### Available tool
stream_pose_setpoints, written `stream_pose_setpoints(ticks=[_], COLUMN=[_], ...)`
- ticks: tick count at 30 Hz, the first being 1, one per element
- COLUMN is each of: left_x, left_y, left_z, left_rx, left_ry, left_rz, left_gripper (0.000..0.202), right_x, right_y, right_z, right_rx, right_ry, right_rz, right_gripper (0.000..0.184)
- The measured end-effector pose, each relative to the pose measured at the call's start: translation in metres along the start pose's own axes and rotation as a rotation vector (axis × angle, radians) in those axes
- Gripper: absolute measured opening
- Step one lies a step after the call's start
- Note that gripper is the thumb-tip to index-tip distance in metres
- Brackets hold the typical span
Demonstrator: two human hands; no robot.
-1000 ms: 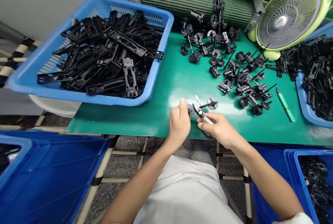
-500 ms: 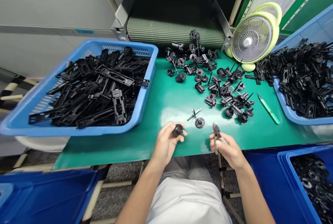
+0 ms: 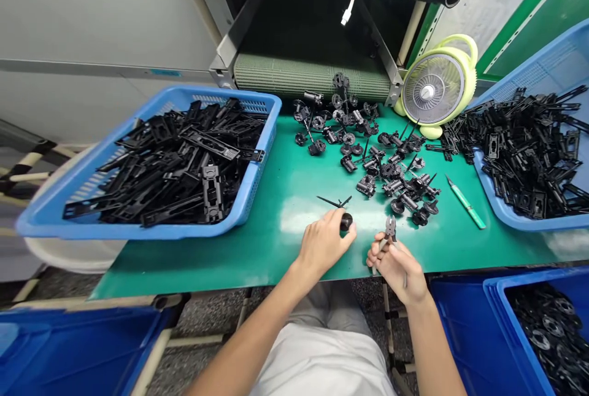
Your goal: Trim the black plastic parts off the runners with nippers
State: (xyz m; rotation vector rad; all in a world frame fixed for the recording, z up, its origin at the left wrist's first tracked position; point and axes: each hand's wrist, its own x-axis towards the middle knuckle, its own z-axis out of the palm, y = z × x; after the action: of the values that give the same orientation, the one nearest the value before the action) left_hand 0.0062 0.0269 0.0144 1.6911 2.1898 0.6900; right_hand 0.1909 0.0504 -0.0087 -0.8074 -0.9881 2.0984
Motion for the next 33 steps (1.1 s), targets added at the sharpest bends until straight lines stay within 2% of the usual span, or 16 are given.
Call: stream_pose_setpoints(ticks=[3,5,8,12,17,28,31,33], left_x=[-0.014,-0.025,-0.040,-0.051,-0.057,-0.056,-0.050,-0.042], left_y=[-0.011,-0.011,-0.002,0.008,0.010,0.005,-0.001,-0.007], left_z=[-0.008,-0.011,-0.010,-0.005,-0.003,-0.002,0.000,0.002], left_rx=[-0.487,-0.791,-1.002,-0.987,-0.863,-0.720,-0.675,-0.628], left_ry=[0.171,0.257,0.332,0.344,0.358,0.384,0.376,0.390], left_rz=[-0.083,-0.176,-0.257,-0.224,-0.129,0.034,0.038,-0.012], left_gripper=[0.020,0.029,0.036,0.042,0.043,0.039,0.038,0.035], right_x=[-0.019,-0.031,-0.040,-0.039,-0.037,-0.034,-0.020,-0.004], right_y=[-0.003,-0.005,-0.005,-0.002,-0.001,-0.006,-0.006,-0.007], right_z=[0.012,0.024,0.046,0.065,0.069,0.067,0.065,0.066], right_rx=[-0.279,-0.499,-0.677,-0.723,-0.679,-0.656,-0.669,-0.652], right_ry=[-0.029,-0.071,-0.089,-0.065,-0.046,-0.053,-0.051,-0.060], right_rz=[0.027,0.077,0.085,0.010,-0.045,0.058,0.077,0.094], right_gripper=[0.034,0.029,0.016,0.010,0.013,0.021,0.020,0.019])
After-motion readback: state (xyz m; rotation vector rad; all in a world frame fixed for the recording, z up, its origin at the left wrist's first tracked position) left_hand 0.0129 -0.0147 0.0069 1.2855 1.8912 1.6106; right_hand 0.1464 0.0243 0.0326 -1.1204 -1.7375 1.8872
